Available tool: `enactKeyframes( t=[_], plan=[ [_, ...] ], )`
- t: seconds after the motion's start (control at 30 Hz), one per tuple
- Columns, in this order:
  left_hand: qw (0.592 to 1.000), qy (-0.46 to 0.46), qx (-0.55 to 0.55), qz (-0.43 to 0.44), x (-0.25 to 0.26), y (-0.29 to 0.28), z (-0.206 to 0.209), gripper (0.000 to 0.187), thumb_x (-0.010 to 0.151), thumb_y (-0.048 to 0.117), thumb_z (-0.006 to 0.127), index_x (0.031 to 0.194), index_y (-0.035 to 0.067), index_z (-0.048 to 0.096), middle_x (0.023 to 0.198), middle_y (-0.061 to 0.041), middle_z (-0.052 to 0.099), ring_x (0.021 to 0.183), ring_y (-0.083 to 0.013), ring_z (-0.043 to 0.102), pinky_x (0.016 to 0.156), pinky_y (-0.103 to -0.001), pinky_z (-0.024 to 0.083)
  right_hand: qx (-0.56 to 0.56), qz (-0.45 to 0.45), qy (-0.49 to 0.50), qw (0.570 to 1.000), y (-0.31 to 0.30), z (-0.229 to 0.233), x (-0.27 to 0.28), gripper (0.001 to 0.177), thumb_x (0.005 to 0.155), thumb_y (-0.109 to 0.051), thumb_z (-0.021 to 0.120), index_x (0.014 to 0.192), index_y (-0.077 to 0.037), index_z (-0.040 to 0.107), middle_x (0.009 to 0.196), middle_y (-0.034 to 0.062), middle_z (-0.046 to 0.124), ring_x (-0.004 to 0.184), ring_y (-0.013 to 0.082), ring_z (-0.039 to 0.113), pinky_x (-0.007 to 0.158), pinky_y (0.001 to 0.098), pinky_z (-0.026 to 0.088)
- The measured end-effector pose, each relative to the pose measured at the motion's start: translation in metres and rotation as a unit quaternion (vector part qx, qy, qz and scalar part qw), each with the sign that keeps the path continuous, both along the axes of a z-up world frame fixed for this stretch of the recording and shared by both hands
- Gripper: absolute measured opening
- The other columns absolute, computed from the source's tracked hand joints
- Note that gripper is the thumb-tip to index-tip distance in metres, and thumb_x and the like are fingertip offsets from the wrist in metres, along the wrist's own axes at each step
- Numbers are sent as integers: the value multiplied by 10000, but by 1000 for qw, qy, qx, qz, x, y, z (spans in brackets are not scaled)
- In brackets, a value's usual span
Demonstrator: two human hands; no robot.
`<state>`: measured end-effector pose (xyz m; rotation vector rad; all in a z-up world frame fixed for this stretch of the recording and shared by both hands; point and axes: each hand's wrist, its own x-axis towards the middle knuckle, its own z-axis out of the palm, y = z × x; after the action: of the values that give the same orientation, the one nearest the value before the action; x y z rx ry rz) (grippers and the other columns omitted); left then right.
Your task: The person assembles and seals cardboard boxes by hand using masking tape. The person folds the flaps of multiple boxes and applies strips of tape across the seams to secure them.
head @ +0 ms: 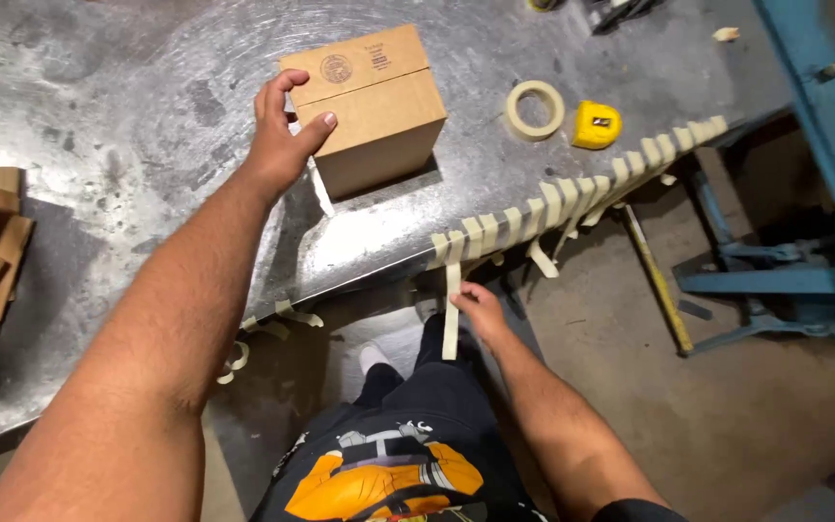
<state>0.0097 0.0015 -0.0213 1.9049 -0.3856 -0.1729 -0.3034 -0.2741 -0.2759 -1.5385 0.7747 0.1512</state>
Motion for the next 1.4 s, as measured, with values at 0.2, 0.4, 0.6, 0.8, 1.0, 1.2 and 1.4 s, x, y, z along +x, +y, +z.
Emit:
enactKeyframes(
  t=[0.2, 0.4, 0.6, 0.8, 1.0, 1.2, 1.4],
  plan=[
    [999, -37, -14, 3, 7, -1, -16, 520, 917, 347, 719, 1371, 271, 478, 1400, -63, 353, 1320, -217, 423, 1105, -381, 403, 58, -36, 6, 998, -11, 66, -29, 176, 925, -163, 709, 1055, -49, 742, 853, 43, 717, 743, 128, 616, 719, 272, 488],
    [999, 34, 8, 16, 16, -5, -23, 678, 884, 479, 818, 1448, 352, 464, 1587, -142, 231, 1453, -462, 349, 1218, -484, 330, 68, -40, 39, 996, -34, 127, -39, 333, 922, -170, 722, 1226, -35, 701, 936, 21, 732, 807, 124, 671, 757, 276, 541],
    [997, 64, 25, 30, 10, -6, -15, 690, 828, 561, 814, 1412, 411, 480, 1600, -79, 251, 1481, -462, 316, 1250, -514, 252, -11, -8, 14, 1000, -33, 235, 2, 379, 910, -129, 714, 1268, -7, 693, 937, 33, 724, 770, 100, 635, 751, 245, 530],
    [998, 50, 31, 38, 5, -7, -18, 680, 835, 567, 792, 1414, 407, 473, 1581, -102, 270, 1484, -448, 324, 1255, -513, 227, 57, -32, 62, 996, -33, 266, 57, 362, 867, -85, 701, 1224, -25, 705, 838, 50, 655, 684, 122, 640, 735, 317, 601],
    [997, 46, 23, 48, 11, -12, -24, 680, 824, 507, 815, 1411, 365, 503, 1571, -137, 302, 1468, -481, 342, 1236, -559, 243, 93, 87, -11, 992, 3, 399, 120, 293, 887, -130, 661, 1175, -79, 679, 800, -11, 569, 645, 100, 555, 685, 278, 560],
    [996, 65, 23, 53, 10, -10, -24, 710, 786, 535, 841, 1404, 393, 519, 1573, -104, 306, 1460, -459, 363, 1234, -546, 259, 137, 285, -160, 935, 25, 424, 228, 339, 903, -154, 685, 1222, -43, 650, 685, -12, 490, 619, 72, 499, 696, 237, 484],
    [997, 48, 22, 65, 5, -11, 5, 695, 747, 573, 860, 1277, 178, 643, 1334, -159, 555, 1272, -431, 563, 1074, -537, 452, 168, 446, -197, 857, 76, 444, 301, 234, 865, -144, 785, 1066, -65, 694, 750, -21, 588, 713, 66, 599, 772, 244, 544]
  ],
)
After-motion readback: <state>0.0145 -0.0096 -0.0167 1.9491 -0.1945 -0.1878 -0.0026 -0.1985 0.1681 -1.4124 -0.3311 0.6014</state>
